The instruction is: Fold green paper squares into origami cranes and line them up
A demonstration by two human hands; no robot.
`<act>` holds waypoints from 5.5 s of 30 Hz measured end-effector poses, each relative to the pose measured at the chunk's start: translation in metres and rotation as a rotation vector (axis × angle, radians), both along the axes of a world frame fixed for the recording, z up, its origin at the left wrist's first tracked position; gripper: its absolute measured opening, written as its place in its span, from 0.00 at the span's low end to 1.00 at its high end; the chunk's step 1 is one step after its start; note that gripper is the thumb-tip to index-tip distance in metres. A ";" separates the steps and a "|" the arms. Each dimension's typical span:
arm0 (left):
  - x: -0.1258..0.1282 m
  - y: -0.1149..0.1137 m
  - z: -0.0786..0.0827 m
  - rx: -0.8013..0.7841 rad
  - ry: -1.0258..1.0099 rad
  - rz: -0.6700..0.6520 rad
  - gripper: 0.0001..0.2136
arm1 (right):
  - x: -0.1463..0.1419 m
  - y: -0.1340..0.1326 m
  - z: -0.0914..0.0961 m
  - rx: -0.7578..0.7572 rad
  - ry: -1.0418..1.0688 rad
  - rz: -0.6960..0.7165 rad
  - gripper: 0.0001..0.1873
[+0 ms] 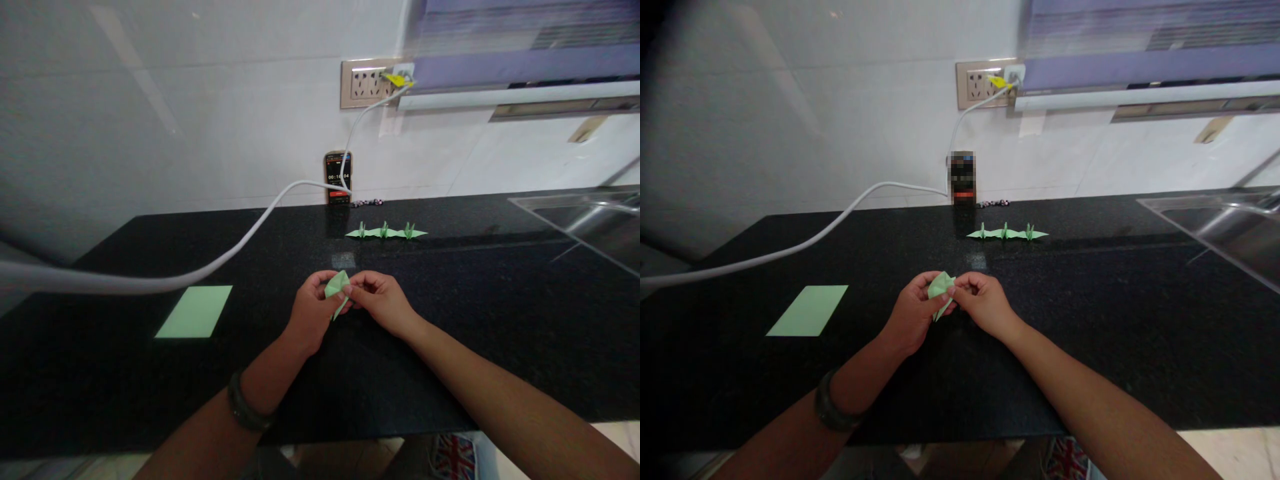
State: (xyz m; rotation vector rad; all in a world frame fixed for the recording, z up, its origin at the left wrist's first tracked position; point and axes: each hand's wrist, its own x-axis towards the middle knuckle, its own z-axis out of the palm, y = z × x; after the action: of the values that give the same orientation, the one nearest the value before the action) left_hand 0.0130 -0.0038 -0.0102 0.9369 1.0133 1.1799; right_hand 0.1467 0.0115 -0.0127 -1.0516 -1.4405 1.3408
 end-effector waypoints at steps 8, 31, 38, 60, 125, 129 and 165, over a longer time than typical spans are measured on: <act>-0.001 0.002 0.002 -0.053 -0.032 -0.005 0.15 | -0.001 -0.003 0.002 0.035 -0.037 -0.007 0.08; -0.006 0.000 0.003 0.012 0.125 -0.066 0.11 | 0.003 -0.001 -0.006 0.296 -0.387 -0.099 0.06; -0.004 0.000 0.005 0.011 0.143 -0.049 0.10 | -0.002 -0.003 -0.004 0.177 -0.225 -0.084 0.09; 0.000 -0.005 0.007 0.019 0.237 -0.068 0.10 | -0.004 -0.005 -0.004 0.096 -0.108 -0.162 0.10; -0.022 0.009 0.013 0.401 0.874 -0.095 0.08 | -0.001 -0.004 -0.002 0.352 -0.378 -0.032 0.08; -0.023 0.010 0.015 0.432 0.900 0.010 0.08 | 0.002 -0.003 -0.004 0.387 -0.403 -0.074 0.05; -0.005 0.003 0.005 -0.043 -0.218 -0.162 0.11 | -0.002 -0.002 -0.004 0.032 0.077 -0.126 0.11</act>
State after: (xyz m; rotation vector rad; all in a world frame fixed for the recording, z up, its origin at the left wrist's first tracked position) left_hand 0.0078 -0.0011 -0.0052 0.8204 0.7705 1.0933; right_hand 0.1451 0.0095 -0.0165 -1.0409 -1.3136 1.2510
